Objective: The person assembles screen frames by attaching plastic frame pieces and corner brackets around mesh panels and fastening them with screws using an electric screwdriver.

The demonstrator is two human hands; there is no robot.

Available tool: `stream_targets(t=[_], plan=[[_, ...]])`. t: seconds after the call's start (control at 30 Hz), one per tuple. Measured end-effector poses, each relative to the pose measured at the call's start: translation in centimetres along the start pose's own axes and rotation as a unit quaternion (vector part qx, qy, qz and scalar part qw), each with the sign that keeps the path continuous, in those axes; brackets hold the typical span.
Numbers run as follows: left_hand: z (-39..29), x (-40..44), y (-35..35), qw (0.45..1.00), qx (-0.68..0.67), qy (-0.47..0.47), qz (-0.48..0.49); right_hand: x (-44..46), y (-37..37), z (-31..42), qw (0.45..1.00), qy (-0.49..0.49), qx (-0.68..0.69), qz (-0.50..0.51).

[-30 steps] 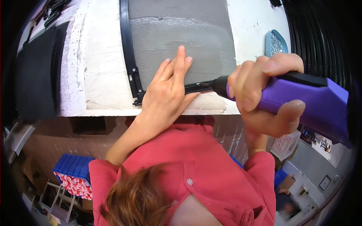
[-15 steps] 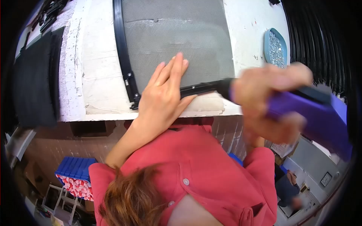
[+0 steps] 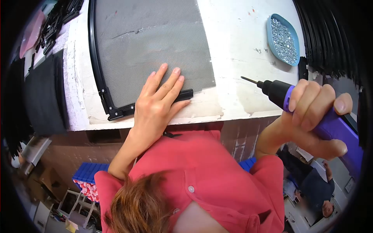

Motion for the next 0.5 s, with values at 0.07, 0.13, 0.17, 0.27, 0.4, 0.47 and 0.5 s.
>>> stream_targets(t=[0.07, 0.13, 0.17, 0.27, 0.4, 0.47, 0.5], plan=[[0.0, -0.1, 0.0, 1.000, 0.002, -0.003, 0.002, -0.2, -0.3, -0.2, 1.000, -0.016, 0.021, -0.001], [0.0, -0.2, -0.1, 1.000, -0.005, -0.004, 0.004, 0.4, 0.5, -0.2, 0.994, -0.016, 0.034, 0.106], [0.1, -0.2, -0.1, 1.000, -0.010, -0.002, 0.009, 0.7, 0.7, -0.3, 0.989, -0.016, 0.078, 0.123], [0.2, -0.1, -0.7, 1.000, -0.030, -0.001, 0.005, 0.8, -1.0, -2.0, 0.960, -0.033, 0.237, 0.146], [-0.4, -0.2, -0.6, 1.000, 0.007, 0.020, 0.004, 6.6, -10.3, -9.9, 0.930, 0.199, -0.308, -0.043], [-0.6, -0.1, -0.6, 0.999, 0.016, 0.027, 0.008, 10.0, -14.0, -13.7, 0.832, 0.173, -0.521, -0.077], [-0.8, -0.1, -0.6, 0.999, 0.028, 0.036, 0.005, 11.9, -15.4, -15.3, 0.813, 0.149, -0.558, -0.068]])
Point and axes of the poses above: each hand's wrist, its own x-axis towards the middle knuckle, its own y-axis out of the palm, z = x × y, the point moved 9 cm from there along x, towards the middle knuckle, and after that the axes turned 9 degrees about y, right-handed, at the moved point
